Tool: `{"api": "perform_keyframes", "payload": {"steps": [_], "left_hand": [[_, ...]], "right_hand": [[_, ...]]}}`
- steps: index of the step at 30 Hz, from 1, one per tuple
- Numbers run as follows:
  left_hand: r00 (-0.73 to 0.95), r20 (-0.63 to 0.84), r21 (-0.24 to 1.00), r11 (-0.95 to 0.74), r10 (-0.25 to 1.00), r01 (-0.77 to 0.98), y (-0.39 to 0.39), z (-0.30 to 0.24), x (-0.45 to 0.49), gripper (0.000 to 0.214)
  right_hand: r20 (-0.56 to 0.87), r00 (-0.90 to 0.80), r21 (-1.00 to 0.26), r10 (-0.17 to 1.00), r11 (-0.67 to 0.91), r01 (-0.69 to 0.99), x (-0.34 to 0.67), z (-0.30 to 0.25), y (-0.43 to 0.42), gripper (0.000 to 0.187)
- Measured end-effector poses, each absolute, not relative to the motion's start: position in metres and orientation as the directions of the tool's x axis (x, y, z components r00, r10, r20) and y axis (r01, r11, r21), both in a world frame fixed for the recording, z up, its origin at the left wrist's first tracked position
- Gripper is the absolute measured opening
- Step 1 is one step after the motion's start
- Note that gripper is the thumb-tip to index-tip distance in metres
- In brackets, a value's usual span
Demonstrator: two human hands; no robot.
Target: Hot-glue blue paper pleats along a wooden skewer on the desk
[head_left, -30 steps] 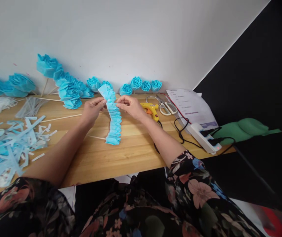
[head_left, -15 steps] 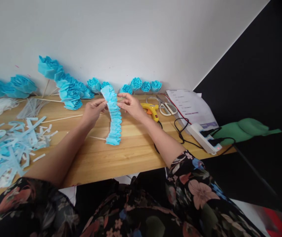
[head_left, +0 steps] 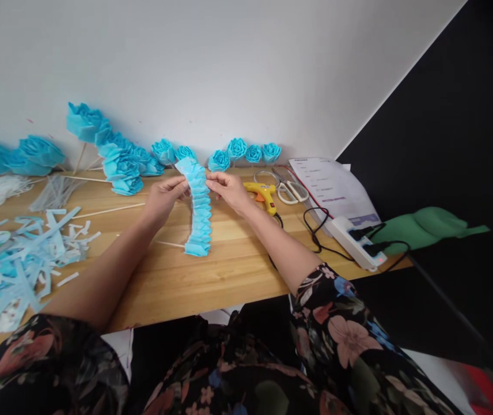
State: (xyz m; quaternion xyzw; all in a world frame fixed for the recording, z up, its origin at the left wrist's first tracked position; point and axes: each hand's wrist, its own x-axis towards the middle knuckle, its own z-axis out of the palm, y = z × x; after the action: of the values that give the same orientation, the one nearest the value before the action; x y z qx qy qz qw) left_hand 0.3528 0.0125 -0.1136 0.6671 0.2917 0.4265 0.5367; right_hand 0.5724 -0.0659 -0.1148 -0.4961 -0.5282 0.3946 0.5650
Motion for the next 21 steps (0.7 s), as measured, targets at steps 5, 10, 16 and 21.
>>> {"api": "perform_keyframes", "payload": {"steps": [5, 10, 16, 21], "left_hand": [[0.462, 0.200, 0.980, -0.170, 0.864, -0.107, 0.010, -0.113, 0.355, 0.044], [0.392, 0.218, 0.974, -0.226, 0.894, -0.024, 0.009, -0.108, 0.352, 0.034], [0.336, 0.203, 0.975, -0.220, 0.920, 0.013, 0.006, -0.102, 0.352, 0.022], [0.344, 0.196, 0.968, -0.236, 0.918, 0.079, 0.004, -0.098, 0.352, 0.019]], "right_hand": [[0.202, 0.133, -0.979, 0.970, 0.199, 0.031, 0.570, -0.113, -0.066, 0.044], [0.170, 0.151, -0.985, 0.974, 0.170, 0.007, 0.567, -0.111, -0.068, 0.043], [0.131, 0.093, -0.989, 0.987, 0.137, -0.055, 0.567, -0.099, -0.078, 0.050], [0.155, 0.097, -0.988, 0.983, 0.152, 0.037, 0.560, -0.088, -0.083, 0.060]]}}
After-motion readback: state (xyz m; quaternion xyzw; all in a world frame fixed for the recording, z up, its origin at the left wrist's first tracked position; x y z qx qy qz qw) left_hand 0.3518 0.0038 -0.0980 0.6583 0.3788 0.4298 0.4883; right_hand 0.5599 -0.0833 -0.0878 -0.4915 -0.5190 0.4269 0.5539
